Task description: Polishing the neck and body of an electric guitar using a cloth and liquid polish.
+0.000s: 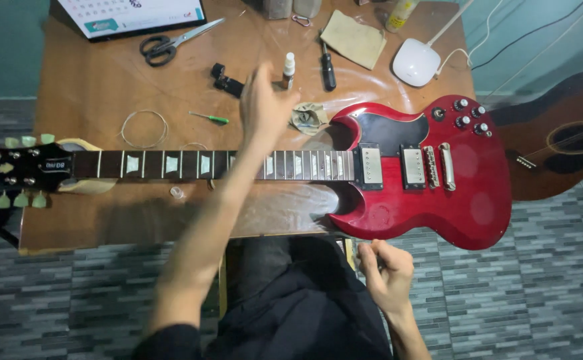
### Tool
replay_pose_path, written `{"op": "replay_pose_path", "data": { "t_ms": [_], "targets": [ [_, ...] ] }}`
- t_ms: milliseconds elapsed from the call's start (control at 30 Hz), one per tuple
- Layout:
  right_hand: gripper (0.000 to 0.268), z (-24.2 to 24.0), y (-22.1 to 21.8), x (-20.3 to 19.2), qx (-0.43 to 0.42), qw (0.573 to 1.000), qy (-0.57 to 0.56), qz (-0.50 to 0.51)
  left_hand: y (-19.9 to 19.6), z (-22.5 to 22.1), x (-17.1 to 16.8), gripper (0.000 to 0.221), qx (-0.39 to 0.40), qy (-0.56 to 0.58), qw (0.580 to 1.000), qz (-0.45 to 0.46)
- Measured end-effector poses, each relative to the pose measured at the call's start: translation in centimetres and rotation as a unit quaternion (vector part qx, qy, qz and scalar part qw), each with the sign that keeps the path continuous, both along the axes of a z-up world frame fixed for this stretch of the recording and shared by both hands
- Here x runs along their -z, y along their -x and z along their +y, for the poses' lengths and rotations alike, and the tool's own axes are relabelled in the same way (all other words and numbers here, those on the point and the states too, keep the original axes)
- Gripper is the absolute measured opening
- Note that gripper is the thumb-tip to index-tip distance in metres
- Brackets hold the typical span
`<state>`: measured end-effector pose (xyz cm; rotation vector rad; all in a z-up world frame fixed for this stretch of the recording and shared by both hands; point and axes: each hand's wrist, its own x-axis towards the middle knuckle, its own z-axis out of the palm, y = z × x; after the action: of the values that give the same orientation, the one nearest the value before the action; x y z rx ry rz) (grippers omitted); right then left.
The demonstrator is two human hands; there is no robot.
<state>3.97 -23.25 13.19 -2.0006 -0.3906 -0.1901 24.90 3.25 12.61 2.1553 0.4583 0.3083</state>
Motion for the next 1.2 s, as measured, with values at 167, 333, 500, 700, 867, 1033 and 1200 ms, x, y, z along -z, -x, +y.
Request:
{"op": "replay_pose_path", "data": {
  "t_ms": [167, 333, 500, 700, 867, 1033, 1200],
  "targets": [
    [0.027, -2.1, 1.0, 0.6, 0.018, 0.998, 0.017, 0.057, -11.9, 2.5, 9.0, 0.066, 0.069, -0.094, 0.991, 0.066],
    [0.029, -4.3, 1.1, 3.9, 0.101, 0.990, -0.010, 0.098, -12.7, 3.2, 7.1, 0.017, 0.116, -0.097, 0.988, 0.032],
    [0.029, -4.7, 0.2, 3.8, 0.141, 0.982, -0.009, 0.122, -16.8, 8.8, 6.0, 0.024, -0.004, -0.146, 0.986, -0.079],
    [0.028, -5.7, 0.7, 4.9, 0.169, 0.980, -0.008, 0.104, -19.2, 12.1, 11.9, 0.021, -0.043, -0.135, 0.990, -0.004],
    [0.028, -5.5, 0.6, 4.6, 0.177, 0.975, -0.019, 0.133, -18.7, 12.2, 12.3, 0.020, -0.034, -0.141, 0.989, 0.042],
    [0.027, -5.2, 0.5, 4.3, 0.180, 0.975, -0.012, 0.134, -18.0, 12.1, 12.0, 0.026, -0.027, -0.147, 0.988, 0.037],
    [0.014, -4.1, -0.1, 3.5, 0.156, 0.977, -0.087, 0.115, -16.6, 11.7, 10.6, 0.028, -0.025, -0.144, 0.983, 0.112]
  ]
}}
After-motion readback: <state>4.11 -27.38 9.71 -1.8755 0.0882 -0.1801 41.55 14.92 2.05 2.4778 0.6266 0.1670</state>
